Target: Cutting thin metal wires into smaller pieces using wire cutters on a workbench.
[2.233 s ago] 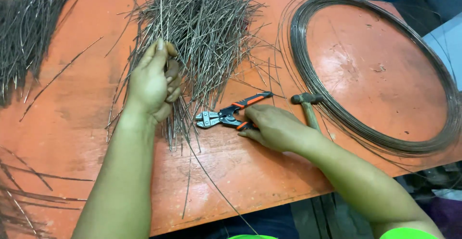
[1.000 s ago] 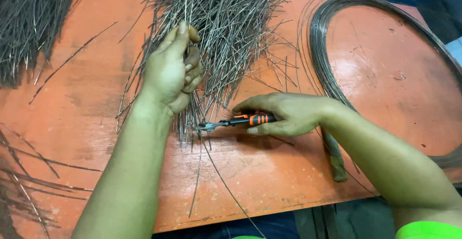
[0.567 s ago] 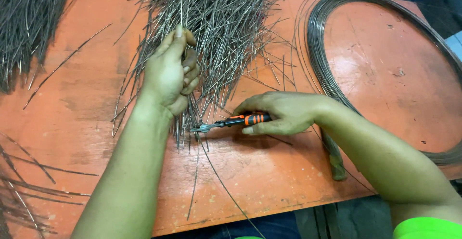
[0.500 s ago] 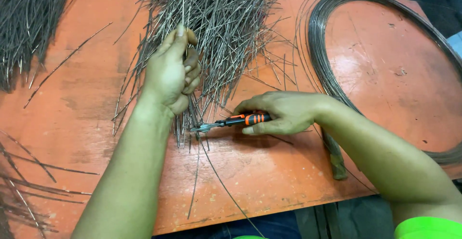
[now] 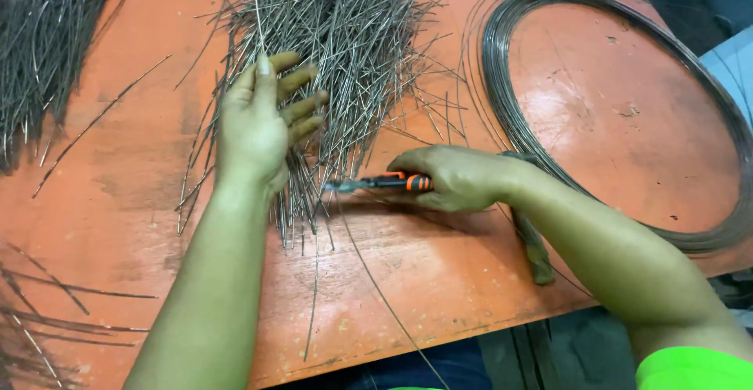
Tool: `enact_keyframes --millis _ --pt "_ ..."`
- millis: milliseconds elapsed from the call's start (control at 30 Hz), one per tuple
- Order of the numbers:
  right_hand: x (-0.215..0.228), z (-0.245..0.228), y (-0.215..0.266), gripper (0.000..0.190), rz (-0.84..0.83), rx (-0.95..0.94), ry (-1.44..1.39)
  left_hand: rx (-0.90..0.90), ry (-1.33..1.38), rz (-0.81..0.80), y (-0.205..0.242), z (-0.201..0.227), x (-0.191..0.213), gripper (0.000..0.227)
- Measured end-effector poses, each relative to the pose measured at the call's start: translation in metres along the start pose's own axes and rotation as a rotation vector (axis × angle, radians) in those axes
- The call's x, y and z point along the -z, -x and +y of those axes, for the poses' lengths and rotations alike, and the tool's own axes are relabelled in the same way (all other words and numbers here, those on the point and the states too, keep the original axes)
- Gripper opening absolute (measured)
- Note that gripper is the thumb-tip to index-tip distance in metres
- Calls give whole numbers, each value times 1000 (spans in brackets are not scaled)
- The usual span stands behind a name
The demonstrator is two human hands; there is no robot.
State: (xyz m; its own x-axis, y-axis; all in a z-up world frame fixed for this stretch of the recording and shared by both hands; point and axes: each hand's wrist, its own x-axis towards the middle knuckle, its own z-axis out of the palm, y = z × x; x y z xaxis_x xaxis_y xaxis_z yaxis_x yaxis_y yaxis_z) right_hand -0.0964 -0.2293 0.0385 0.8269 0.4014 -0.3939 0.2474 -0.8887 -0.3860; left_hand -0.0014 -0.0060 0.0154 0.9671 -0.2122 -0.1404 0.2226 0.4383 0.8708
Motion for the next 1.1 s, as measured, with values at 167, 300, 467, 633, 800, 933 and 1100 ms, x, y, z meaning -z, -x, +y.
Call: enact_keyframes --millis 167,300,467,633,800,933,1100 --pt "14 45 8 40 268 -34 -130 10 -123 -36 9 -27 -4 40" --pt "14 86 -2 32 437 -132 -270 189 -112 -140 23 -62 -25 39" --pt "15 86 -1 36 452 -170 -309 300 -21 -182 42 -76 -42 41" --pt "25 72 1 36 386 -147 -309 238 -33 -206 40 -88 -36 33" --pt "28 74 -5 38 308 -187 -297 199 -10 -240 43 -84 -39 29" --pt "22 78 -11 40 324 -210 -287 182 -30 -221 45 -83 -40 29" --pt "7 99 -20 32 334 -209 -329 31 -15 -176 46 -87 -43 26"
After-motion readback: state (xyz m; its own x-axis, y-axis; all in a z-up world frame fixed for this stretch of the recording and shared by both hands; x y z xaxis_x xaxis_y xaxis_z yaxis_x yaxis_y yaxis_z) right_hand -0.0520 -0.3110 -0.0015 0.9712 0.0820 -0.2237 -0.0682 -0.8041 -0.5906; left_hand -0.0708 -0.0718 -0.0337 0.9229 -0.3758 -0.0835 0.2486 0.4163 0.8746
